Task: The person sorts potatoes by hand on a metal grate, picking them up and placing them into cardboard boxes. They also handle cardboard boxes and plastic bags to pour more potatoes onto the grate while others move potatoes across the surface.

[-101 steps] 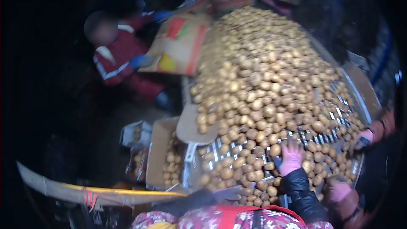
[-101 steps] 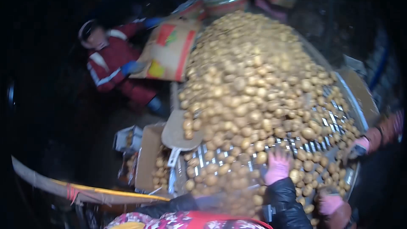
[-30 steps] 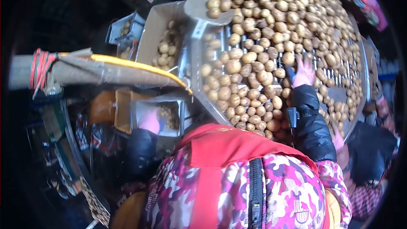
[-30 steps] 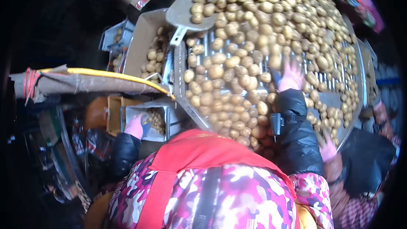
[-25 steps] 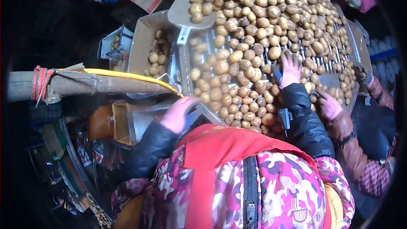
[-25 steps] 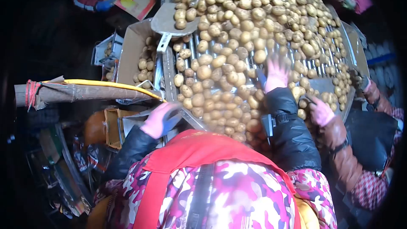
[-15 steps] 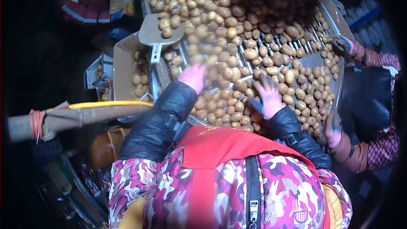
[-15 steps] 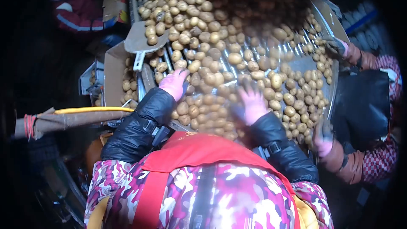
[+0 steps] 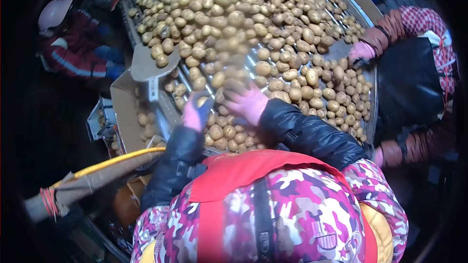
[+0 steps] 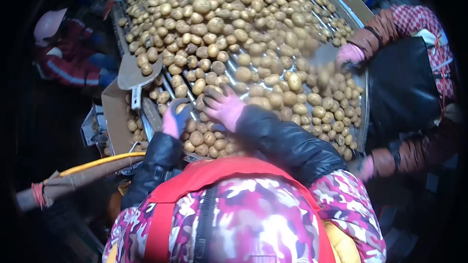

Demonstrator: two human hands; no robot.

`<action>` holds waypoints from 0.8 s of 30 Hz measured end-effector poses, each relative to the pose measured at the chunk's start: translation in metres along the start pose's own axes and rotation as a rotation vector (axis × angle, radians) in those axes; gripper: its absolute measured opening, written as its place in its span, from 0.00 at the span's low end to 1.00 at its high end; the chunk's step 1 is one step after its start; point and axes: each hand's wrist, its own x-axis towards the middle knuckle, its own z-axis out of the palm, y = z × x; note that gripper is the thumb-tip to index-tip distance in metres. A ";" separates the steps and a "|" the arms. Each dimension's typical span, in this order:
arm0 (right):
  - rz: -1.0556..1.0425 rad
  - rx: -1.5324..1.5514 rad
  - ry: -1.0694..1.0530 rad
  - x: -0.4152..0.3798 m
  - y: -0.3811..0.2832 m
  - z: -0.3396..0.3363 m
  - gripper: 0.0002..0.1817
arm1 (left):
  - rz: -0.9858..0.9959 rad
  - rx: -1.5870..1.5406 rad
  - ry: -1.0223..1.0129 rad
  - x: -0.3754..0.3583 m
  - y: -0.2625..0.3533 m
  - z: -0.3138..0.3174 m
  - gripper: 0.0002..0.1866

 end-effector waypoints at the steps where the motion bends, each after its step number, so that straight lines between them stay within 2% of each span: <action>1: 0.062 0.007 -0.001 0.000 0.004 -0.008 0.34 | -0.125 -0.205 -0.029 -0.009 0.015 -0.007 0.19; 2: 0.122 0.017 -0.008 -0.001 0.005 -0.013 0.33 | -0.183 -0.522 -0.173 -0.011 -0.001 -0.018 0.18; 3: 0.181 0.032 -0.020 -0.003 0.006 -0.013 0.32 | -0.265 -0.668 -0.177 -0.023 0.004 -0.020 0.17; 4: 0.259 -0.090 -0.045 -0.002 0.012 -0.011 0.28 | -0.350 -0.813 -0.171 -0.036 0.010 -0.021 0.17; 5: 0.415 -0.040 -0.027 0.000 0.019 -0.011 0.27 | -0.413 -0.839 -0.205 -0.047 0.013 -0.021 0.18; 8: 0.517 -0.126 0.108 -0.030 0.047 -0.016 0.29 | -0.548 -0.947 -0.290 -0.072 -0.003 -0.023 0.21; 10: 0.597 -0.274 0.085 -0.055 0.062 -0.034 0.30 | -0.516 -0.981 -0.253 -0.079 0.010 -0.022 0.18; 11: 0.580 -0.246 0.121 -0.070 0.065 -0.038 0.31 | -0.503 -1.000 -0.223 -0.086 0.014 -0.022 0.17; 13: 0.691 -0.293 0.080 -0.089 0.054 -0.029 0.35 | -0.203 -0.669 -0.286 -0.089 0.002 -0.017 0.22; 15: 0.678 -0.163 0.032 -0.097 0.042 -0.026 0.32 | -0.018 -0.468 -0.312 -0.086 -0.011 -0.011 0.27; 17: 0.637 0.078 -0.026 -0.089 0.013 -0.035 0.30 | -0.193 -0.847 -0.342 -0.080 -0.031 -0.011 0.22; 19: 0.478 -0.034 0.073 -0.079 -0.013 -0.030 0.26 | -0.333 -1.150 -0.400 -0.072 -0.033 -0.010 0.18; 21: 0.469 0.162 -0.047 -0.063 -0.004 -0.039 0.23 | -0.422 -1.349 -0.452 -0.068 -0.035 -0.010 0.13; 22: 0.461 0.258 -0.106 -0.052 0.005 -0.043 0.22 | -0.387 -1.279 -0.469 -0.067 -0.040 -0.010 0.12; 23: 0.483 0.201 0.052 -0.043 0.014 -0.038 0.19 | -0.398 -1.267 -0.477 -0.065 -0.044 -0.011 0.11; 24: 0.518 0.196 0.084 -0.027 0.020 -0.042 0.21 | -0.408 -1.255 -0.486 -0.064 -0.046 -0.012 0.12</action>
